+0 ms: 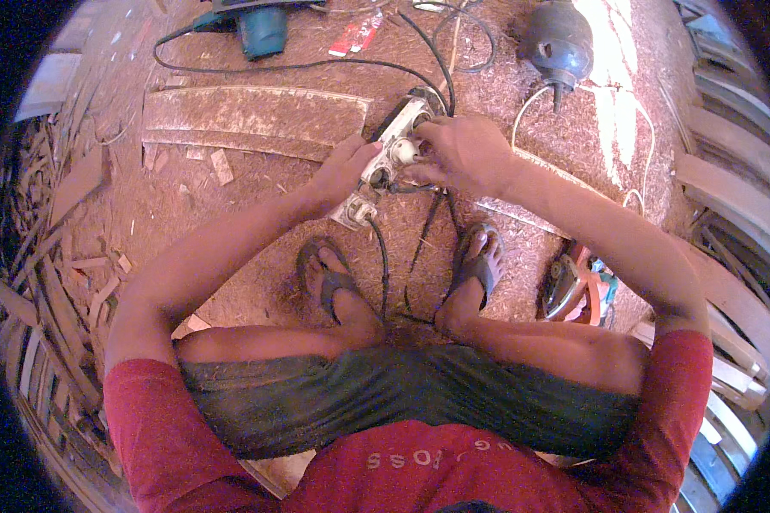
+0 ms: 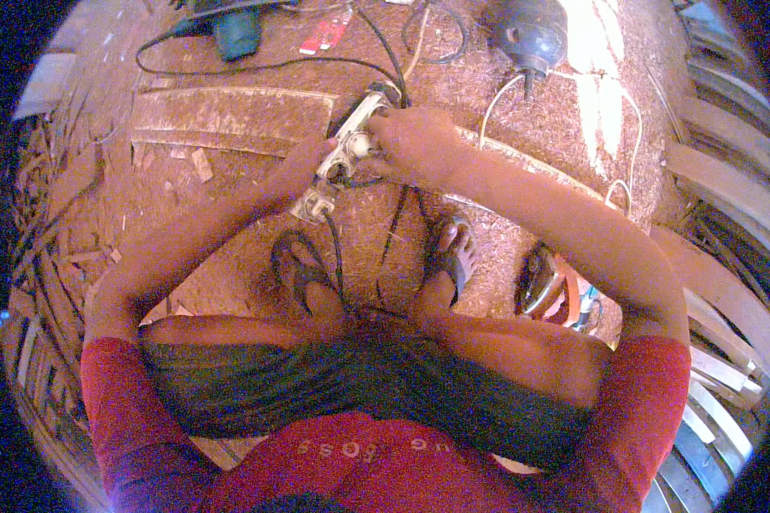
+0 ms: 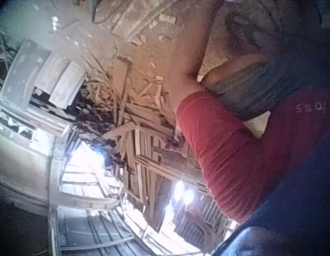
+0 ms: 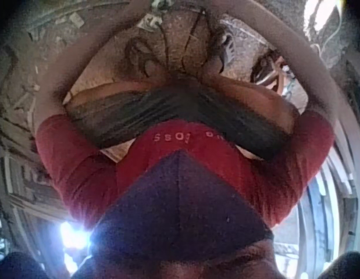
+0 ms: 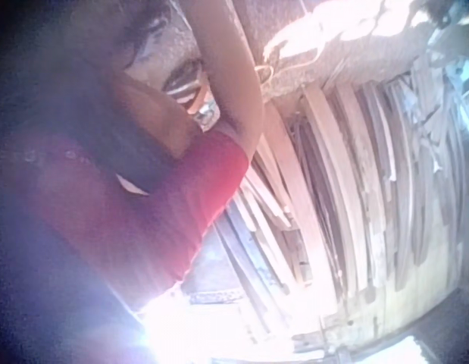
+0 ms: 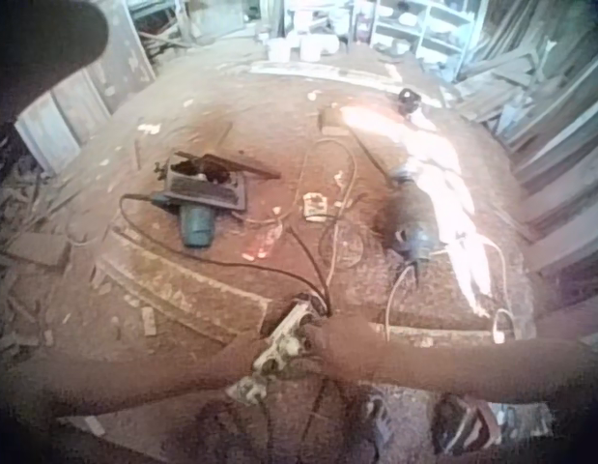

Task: The person disassembles an electrical plug using a screwdriver while sitting on the floor of a workshop.

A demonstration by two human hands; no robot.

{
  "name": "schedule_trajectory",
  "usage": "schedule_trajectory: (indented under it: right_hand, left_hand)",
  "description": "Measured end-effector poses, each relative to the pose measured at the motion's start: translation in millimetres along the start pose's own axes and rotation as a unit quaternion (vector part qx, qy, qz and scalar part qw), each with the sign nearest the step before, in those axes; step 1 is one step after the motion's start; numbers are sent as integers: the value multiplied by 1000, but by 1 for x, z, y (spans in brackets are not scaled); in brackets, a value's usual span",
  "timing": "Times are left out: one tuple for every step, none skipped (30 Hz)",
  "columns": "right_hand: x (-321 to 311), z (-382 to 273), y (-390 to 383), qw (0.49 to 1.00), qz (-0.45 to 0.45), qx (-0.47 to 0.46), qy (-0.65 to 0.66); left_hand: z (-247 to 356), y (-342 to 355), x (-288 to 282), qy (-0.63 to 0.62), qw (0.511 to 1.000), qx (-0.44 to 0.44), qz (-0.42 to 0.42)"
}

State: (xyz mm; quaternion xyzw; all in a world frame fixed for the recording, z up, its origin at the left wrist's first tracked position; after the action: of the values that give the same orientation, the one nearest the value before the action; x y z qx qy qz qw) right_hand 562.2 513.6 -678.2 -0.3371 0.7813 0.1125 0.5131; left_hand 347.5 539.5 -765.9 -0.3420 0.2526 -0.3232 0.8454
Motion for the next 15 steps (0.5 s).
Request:
schedule_trajectory:
  right_hand:
    - [0,-3,2,1000,-8,-1,-18]
    - [1,-5,4,999,-15,-2,-35]
    - [3,-6,6,998,-23,-3,-53]
    - [5,-8,7,997,-23,-7,-70]
    - [8,-9,8,996,-23,-10,-88]
    - [10,-11,9,994,-24,-15,-106]
    - [11,-12,9,994,-25,-10,-109]
    - [13,-13,8,993,-26,-6,-111]
    - [12,-14,8,993,-27,-1,-112]
    - [11,-14,8,993,-34,1,-112]
    - [10,-15,9,993,-41,3,-111]
    - [8,-16,9,993,-48,6,-112]
    - [8,-16,9,993,-24,-8,-116]
    - [10,-14,10,992,0,-22,-121]
    - [8,-14,11,991,24,-36,-126]
  left_hand:
    - [5,-8,3,-9,1000,16,16]
    - [9,-13,6,-17,999,31,32]
    - [9,-15,8,-19,999,32,27]
    - [9,-16,10,-20,999,31,21]
    - [10,-16,11,-21,999,31,16]
    - [8,-16,12,-10,999,51,14]
    - [7,-15,12,1,997,71,12]
    - [6,-14,13,11,996,90,11]
    - [10,-18,12,25,995,90,25]
    - [14,-23,12,38,994,90,39]
    - [18,-27,11,51,993,90,53]
    - [16,-26,11,54,994,80,57]
    - [14,-24,11,56,994,70,61]
    - [12,-21,10,59,994,60,65]
    - [11,-17,8,54,994,78,62]
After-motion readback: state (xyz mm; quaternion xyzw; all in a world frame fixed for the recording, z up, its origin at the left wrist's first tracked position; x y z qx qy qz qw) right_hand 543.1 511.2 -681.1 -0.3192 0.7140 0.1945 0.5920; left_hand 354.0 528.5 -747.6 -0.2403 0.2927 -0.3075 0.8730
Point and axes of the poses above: each hand's wrist, its own y-axis towards the middle knuckle, its own x-axis out of the palm, z = x × y, the point moved 2 cm from there along y, towards the middle knuckle, and after that the axes turned 14 degrees about -x, right-handed, at the moved point
